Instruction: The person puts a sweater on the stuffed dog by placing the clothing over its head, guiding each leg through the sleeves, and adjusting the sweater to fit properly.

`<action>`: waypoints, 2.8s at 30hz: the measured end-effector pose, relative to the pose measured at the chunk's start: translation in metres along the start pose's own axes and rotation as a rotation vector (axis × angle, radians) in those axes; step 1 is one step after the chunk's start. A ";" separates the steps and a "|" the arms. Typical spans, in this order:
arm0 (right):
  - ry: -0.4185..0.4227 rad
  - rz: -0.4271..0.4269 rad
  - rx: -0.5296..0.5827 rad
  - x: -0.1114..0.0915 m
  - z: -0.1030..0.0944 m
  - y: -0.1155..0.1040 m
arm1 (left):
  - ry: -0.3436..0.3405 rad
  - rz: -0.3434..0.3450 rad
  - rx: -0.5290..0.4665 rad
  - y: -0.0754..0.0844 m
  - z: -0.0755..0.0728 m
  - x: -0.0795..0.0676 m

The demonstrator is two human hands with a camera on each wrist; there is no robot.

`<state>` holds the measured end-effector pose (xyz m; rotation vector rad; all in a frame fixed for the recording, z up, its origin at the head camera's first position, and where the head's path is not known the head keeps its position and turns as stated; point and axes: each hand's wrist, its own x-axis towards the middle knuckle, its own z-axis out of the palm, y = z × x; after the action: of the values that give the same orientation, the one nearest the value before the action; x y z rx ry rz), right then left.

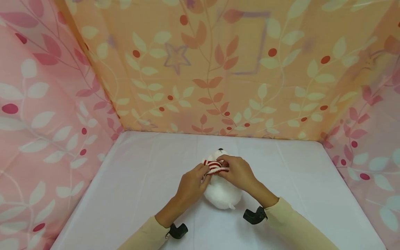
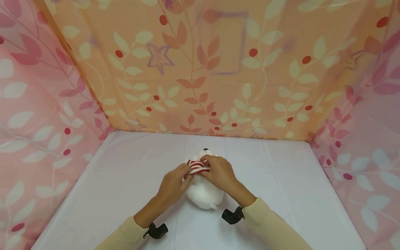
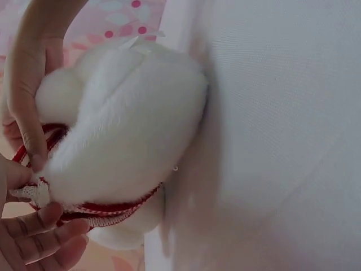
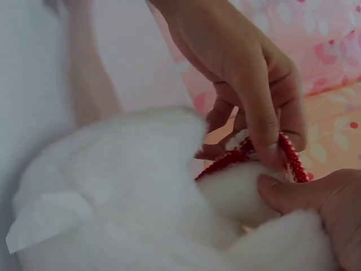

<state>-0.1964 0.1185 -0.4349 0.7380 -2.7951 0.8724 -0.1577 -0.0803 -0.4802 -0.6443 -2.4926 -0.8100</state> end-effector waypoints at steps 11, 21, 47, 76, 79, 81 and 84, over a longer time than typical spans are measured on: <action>0.081 0.046 -0.063 0.007 0.014 -0.002 | 0.028 0.089 -0.005 0.006 0.002 0.001; 0.097 0.036 -0.110 0.008 0.018 -0.001 | 0.037 0.081 -0.051 0.011 0.003 0.004; 0.097 0.105 -0.006 0.001 0.022 0.003 | 0.200 -0.073 -0.263 -0.012 0.000 -0.005; 0.074 0.053 0.128 0.002 0.015 0.008 | -0.231 -0.265 -0.276 -0.045 -0.015 0.028; 0.081 0.058 0.150 0.003 0.017 0.006 | -0.238 -0.247 -0.317 -0.046 -0.014 0.029; 0.080 0.068 0.169 0.004 0.017 0.005 | -0.237 -0.236 -0.350 -0.047 -0.012 0.030; 0.078 0.078 0.189 0.004 0.018 0.004 | -0.230 -0.218 -0.387 -0.047 -0.008 0.031</action>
<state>-0.2014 0.1090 -0.4509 0.6079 -2.7152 1.1651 -0.2057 -0.1103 -0.4775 -0.6263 -2.6661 -1.3949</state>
